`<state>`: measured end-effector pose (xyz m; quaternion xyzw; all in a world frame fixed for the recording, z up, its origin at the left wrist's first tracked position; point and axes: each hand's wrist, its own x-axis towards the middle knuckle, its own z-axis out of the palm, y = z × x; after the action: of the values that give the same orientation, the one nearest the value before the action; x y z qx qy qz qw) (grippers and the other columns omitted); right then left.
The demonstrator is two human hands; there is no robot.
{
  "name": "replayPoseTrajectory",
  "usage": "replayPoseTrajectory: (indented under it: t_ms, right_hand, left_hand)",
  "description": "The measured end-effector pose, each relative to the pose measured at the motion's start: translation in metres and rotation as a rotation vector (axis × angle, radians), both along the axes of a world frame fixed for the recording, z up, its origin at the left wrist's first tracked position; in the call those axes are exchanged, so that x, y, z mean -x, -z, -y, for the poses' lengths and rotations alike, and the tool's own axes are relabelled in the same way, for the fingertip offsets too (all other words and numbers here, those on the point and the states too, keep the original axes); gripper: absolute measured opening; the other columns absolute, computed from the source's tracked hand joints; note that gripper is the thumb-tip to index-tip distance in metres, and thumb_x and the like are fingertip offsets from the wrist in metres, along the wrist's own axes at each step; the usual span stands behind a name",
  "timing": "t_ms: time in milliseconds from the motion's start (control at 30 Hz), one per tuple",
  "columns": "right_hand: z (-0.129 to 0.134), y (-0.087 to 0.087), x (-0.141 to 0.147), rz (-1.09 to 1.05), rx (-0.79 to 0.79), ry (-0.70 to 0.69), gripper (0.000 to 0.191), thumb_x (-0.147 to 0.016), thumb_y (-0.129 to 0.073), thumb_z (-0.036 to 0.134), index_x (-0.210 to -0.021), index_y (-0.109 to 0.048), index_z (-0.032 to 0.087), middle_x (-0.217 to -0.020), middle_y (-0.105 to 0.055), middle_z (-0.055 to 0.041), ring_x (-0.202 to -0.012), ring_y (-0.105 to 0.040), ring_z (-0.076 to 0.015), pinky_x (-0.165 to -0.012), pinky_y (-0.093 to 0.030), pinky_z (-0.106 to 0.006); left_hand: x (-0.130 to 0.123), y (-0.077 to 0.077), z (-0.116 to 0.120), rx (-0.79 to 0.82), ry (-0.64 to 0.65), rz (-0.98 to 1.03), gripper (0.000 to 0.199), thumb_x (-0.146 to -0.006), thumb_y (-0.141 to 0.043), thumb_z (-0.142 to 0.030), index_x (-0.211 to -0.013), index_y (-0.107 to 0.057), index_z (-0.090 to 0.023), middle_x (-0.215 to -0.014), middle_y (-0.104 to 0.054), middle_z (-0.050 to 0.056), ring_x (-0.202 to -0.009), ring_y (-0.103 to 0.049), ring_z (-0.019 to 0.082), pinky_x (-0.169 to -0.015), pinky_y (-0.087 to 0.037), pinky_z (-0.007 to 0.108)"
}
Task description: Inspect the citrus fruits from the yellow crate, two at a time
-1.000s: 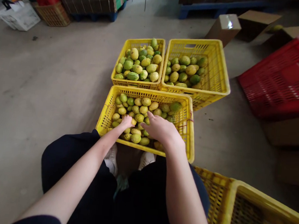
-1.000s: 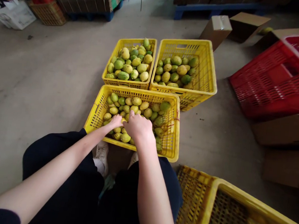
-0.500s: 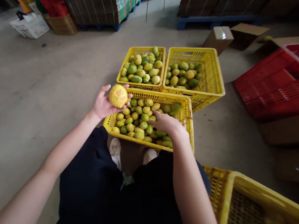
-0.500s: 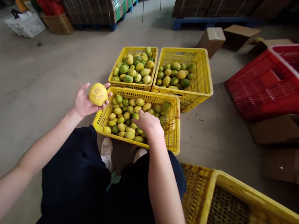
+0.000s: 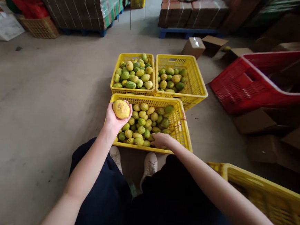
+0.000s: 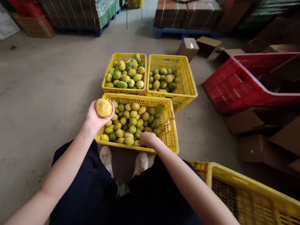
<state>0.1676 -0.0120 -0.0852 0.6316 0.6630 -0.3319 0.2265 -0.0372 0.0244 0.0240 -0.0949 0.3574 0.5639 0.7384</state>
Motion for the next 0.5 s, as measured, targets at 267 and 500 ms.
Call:
replayPoseTrajectory:
  t_ms: [267, 500]
  right_hand:
    - [-0.049, 0.084, 0.032, -0.022, -0.099, 0.196, 0.036, -0.092, -0.059, 0.035, -0.123, -0.056, 0.017, -0.124, -0.059, -0.0092, -0.105, -0.062, -0.0221, -0.087, -0.054, -0.044]
    - [-0.045, 0.102, 0.044, -0.309, -0.252, 0.442, 0.026, -0.066, -0.081, 0.031, -0.07, -0.065, 0.011, -0.082, -0.067, -0.0174, -0.097, -0.065, -0.04, -0.079, -0.05, -0.046]
  left_hand:
    - [-0.005, -0.01, -0.002, 0.074, -0.006, 0.083, 0.027, -0.088, -0.043, -0.033, -0.089, -0.063, -0.014, -0.072, -0.065, 0.005, -0.069, -0.066, 0.018, -0.063, -0.057, 0.03]
    - [-0.017, -0.016, 0.001, -0.007, 0.133, 0.031, 0.017, -0.087, -0.056, -0.032, -0.09, -0.066, -0.018, -0.082, -0.068, 0.003, -0.077, -0.068, 0.019, -0.072, -0.057, 0.034]
